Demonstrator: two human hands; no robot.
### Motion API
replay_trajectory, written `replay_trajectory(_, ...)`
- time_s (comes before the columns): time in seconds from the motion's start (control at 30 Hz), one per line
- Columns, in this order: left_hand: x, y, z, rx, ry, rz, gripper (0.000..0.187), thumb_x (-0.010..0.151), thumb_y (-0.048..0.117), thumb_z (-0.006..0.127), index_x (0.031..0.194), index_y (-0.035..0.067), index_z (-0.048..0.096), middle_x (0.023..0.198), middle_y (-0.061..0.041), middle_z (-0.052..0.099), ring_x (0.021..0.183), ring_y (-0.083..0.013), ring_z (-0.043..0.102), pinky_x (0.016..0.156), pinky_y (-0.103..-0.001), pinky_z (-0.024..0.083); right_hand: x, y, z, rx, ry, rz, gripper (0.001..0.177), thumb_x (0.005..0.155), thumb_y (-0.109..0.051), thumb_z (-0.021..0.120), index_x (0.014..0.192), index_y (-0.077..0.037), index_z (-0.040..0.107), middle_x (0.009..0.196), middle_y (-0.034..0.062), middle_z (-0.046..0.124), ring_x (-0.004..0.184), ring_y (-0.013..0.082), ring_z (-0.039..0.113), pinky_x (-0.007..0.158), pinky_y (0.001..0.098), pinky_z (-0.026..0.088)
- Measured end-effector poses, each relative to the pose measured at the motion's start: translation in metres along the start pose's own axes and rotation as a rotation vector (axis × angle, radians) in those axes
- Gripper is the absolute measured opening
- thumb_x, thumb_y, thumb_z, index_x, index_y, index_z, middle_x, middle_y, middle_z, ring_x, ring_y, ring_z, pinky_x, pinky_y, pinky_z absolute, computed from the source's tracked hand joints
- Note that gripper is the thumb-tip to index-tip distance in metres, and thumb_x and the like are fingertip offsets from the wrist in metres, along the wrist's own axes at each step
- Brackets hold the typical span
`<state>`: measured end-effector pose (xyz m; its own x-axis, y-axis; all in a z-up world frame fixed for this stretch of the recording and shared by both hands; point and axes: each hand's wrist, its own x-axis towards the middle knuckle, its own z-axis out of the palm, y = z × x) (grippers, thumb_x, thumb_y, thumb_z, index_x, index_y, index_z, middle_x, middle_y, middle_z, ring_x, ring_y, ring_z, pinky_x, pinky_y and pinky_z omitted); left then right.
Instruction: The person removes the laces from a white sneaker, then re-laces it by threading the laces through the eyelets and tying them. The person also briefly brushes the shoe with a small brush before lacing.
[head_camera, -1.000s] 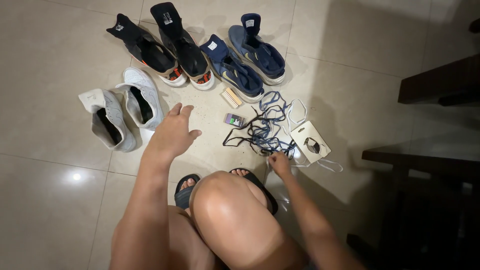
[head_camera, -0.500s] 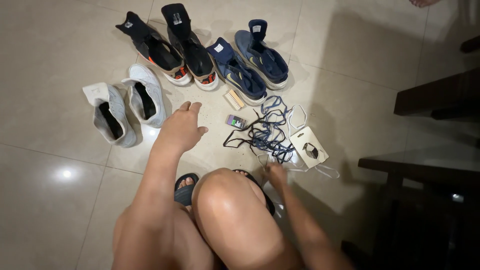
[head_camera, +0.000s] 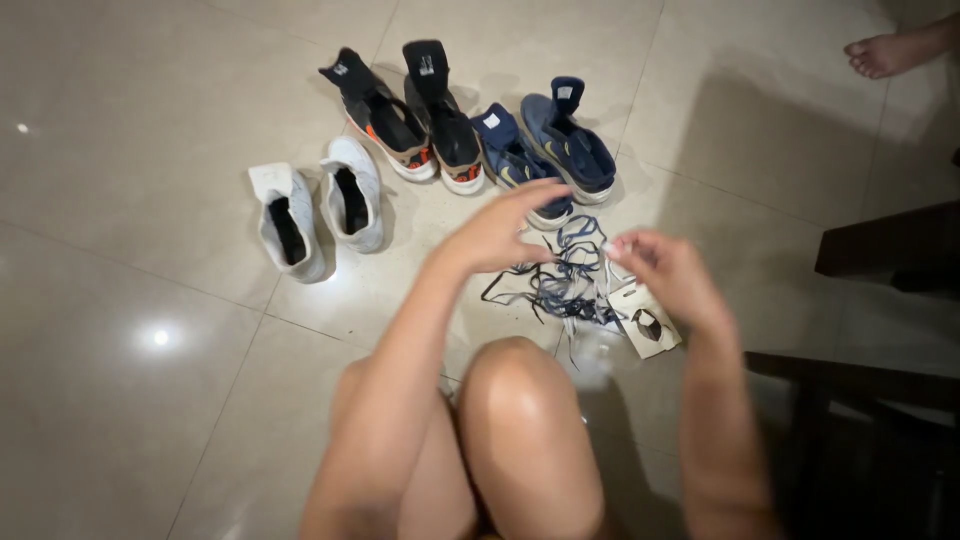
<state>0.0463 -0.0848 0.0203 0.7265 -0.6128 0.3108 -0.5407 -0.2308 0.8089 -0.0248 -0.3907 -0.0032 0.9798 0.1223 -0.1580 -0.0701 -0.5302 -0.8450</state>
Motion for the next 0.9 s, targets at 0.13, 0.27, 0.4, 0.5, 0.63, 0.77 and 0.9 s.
replay_trajectory(0.13, 0.012, 0.035, 0.012, -0.349, -0.005, -0.011, 0.062, 0.085, 0.025, 0.085, 0.136, 0.004, 0.059, 0.13, -0.016, 0.063, 0.121, -0.0275, 0.061, 0.099, -0.038, 0.053, 0.019, -0.137, -0.022, -0.103, -0.157, -0.112, 0.022, 0.095, -0.026, 0.071, 0.104, -0.007, 0.076, 0.074, -0.0049, 0.066, 0.065, 0.0041, 0.05, 0.055, 0.0256, 0.045)
replay_trajectory(0.27, 0.005, 0.034, -0.017, -0.528, 0.058, -0.214, 0.028, 0.1, 0.029, 0.068, 0.113, 0.005, 0.074, 0.091, 0.001, 0.07, 0.08, -0.0084, 0.061, 0.071, -0.025, 0.052, 0.03, -0.186, -0.045, -0.244, -0.021, -0.337, 0.024, 0.099, -0.028, 0.075, 0.105, -0.005, 0.077, 0.075, -0.004, 0.062, 0.072, 0.0055, 0.047, 0.062, 0.027, 0.041)
replay_trajectory(0.4, -0.026, 0.017, -0.084, -0.359, 0.177, -0.175, 0.031, 0.104, 0.032, 0.064, 0.095, 0.004, 0.074, 0.077, 0.003, 0.065, 0.069, -0.007, 0.053, 0.061, -0.024, 0.044, 0.036, -0.171, -0.087, -0.396, 0.088, -0.26, 0.028, 0.095, -0.031, 0.08, 0.102, -0.004, 0.077, 0.067, 0.0028, 0.056, 0.067, 0.0097, 0.044, 0.059, 0.0315, 0.04)
replay_trajectory(0.5, -0.062, 0.006, -0.129, 0.012, 0.184, -0.27, 0.033, 0.1, 0.033, 0.068, 0.086, 0.004, 0.076, 0.069, -0.001, 0.064, 0.066, -0.0116, 0.053, 0.061, -0.029, 0.043, 0.046, -0.135, -0.118, -0.471, 0.183, -0.256, 0.031, 0.093, -0.033, 0.081, 0.102, -0.003, 0.077, 0.066, 0.0046, 0.057, 0.065, 0.0111, 0.044, 0.06, 0.0322, 0.041)
replay_trajectory(0.63, -0.105, -0.02, -0.162, 0.086, 0.252, -0.443, 0.032, 0.099, 0.033, 0.067, 0.088, 0.004, 0.076, 0.074, -0.006, 0.066, 0.071, -0.0136, 0.054, 0.069, -0.03, 0.047, 0.074, -0.05, -0.142, -0.515, 0.331, -0.172, 0.035, 0.095, -0.037, 0.083, 0.106, -0.004, 0.079, 0.069, 0.0129, 0.059, 0.066, 0.0184, 0.048, 0.062, 0.0372, 0.043)
replay_trajectory(0.77, -0.141, -0.052, -0.176, -0.051, 0.347, -0.516, 0.028, 0.098, 0.029, 0.065, 0.09, 0.005, 0.076, 0.085, -0.005, 0.073, 0.079, -0.0109, 0.061, 0.077, -0.029, 0.051, 0.099, 0.048, -0.141, -0.721, 0.455, -0.248, 0.04, 0.099, -0.045, 0.082, 0.104, -0.005, 0.079, 0.081, 0.0206, 0.069, 0.077, 0.0368, 0.065, 0.073, 0.0428, 0.052)
replay_trajectory(0.9, -0.166, -0.068, -0.19, 0.09, 0.378, -0.564, 0.025, 0.1, 0.026, 0.064, 0.094, 0.006, 0.077, 0.086, -0.007, 0.075, 0.082, -0.0142, 0.064, 0.08, -0.031, 0.051, 0.12, 0.082, -0.127, -0.929, 0.385, 0.091, 0.04, 0.09, -0.044, 0.08, 0.112, -0.011, 0.081, 0.105, 0.0206, 0.073, 0.099, 0.0418, 0.069, 0.084, 0.0544, 0.052)
